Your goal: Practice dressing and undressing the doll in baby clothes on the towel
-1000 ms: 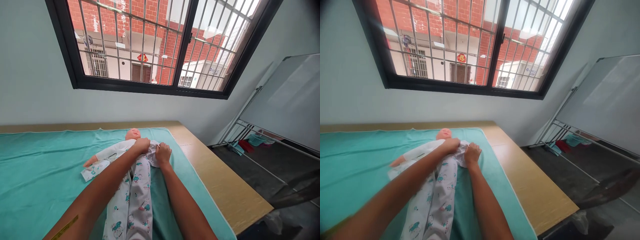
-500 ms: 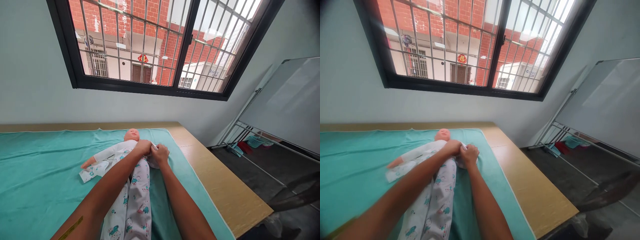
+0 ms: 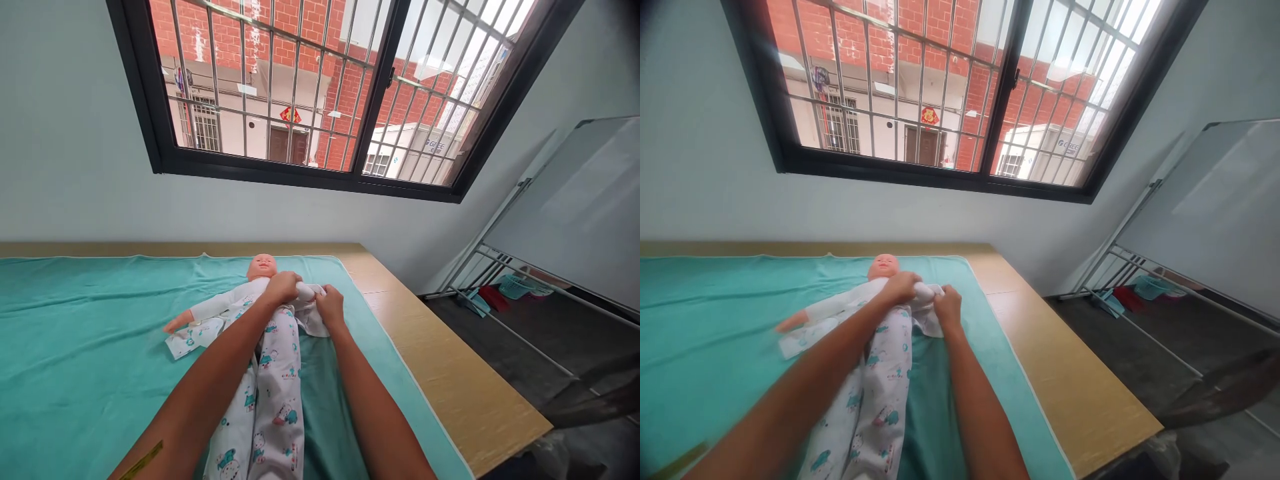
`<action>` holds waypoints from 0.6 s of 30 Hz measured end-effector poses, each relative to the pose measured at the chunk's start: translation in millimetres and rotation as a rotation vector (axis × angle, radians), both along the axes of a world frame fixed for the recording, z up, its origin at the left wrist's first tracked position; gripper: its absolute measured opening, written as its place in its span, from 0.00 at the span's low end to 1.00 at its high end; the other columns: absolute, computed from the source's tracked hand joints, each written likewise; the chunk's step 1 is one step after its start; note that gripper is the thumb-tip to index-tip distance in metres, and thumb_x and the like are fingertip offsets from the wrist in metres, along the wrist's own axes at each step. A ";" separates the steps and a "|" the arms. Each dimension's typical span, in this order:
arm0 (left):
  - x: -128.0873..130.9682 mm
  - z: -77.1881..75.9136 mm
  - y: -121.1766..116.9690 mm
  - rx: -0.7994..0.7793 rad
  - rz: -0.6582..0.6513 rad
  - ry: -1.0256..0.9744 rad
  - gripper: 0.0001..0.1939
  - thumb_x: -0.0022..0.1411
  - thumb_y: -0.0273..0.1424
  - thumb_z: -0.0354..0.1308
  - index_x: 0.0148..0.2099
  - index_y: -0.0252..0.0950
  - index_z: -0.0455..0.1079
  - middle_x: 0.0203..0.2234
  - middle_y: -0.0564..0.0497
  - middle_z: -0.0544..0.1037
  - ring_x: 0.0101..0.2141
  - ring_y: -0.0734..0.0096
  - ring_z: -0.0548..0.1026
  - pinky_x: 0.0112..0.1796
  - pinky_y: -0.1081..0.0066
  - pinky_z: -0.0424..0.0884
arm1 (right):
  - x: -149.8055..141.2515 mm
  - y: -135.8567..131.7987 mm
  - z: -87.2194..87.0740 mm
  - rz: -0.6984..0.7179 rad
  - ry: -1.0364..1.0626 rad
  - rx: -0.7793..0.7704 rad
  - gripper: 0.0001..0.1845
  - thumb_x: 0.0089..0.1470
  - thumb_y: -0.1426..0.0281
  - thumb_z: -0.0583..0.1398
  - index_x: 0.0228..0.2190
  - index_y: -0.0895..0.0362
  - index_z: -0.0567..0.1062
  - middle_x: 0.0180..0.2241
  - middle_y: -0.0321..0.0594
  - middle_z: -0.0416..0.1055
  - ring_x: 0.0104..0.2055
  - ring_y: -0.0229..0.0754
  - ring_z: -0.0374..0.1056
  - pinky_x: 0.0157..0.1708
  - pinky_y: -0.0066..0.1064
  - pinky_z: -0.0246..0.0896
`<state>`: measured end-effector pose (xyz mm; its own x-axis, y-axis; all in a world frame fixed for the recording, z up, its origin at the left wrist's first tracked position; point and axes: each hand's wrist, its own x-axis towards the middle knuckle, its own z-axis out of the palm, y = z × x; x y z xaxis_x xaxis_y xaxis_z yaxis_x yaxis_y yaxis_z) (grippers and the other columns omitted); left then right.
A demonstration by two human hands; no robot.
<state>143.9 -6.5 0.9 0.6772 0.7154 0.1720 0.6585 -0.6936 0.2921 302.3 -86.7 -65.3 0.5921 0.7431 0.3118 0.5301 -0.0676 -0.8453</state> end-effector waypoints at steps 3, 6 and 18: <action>-1.9 -0.5 4.0 -0.030 0.017 -0.048 0.16 0.48 0.23 0.58 0.40 0.41 0.78 0.39 0.48 0.80 0.38 0.64 0.76 0.36 0.73 0.66 | 9.6 1.0 -4.2 0.042 0.124 -0.031 0.08 0.40 0.69 0.56 0.23 0.59 0.74 0.19 0.35 0.68 0.25 0.39 0.62 0.26 0.28 0.53; -3.4 -2.2 6.6 -0.049 0.046 -0.091 0.17 0.48 0.23 0.58 0.41 0.41 0.78 0.40 0.49 0.80 0.38 0.64 0.75 0.36 0.73 0.65 | 16.0 2.4 -10.1 0.071 0.217 -0.048 0.13 0.39 0.67 0.55 0.27 0.61 0.75 0.19 0.35 0.68 0.22 0.38 0.62 0.23 0.27 0.54; -18.0 -0.6 8.8 0.004 0.181 -0.230 0.19 0.53 0.21 0.51 0.46 0.38 0.74 0.42 0.47 0.77 0.41 0.64 0.73 0.39 0.71 0.66 | 24.5 0.6 -14.5 0.059 0.100 -0.076 0.15 0.33 0.72 0.52 0.25 0.56 0.75 0.24 0.34 0.72 0.27 0.39 0.64 0.27 0.26 0.55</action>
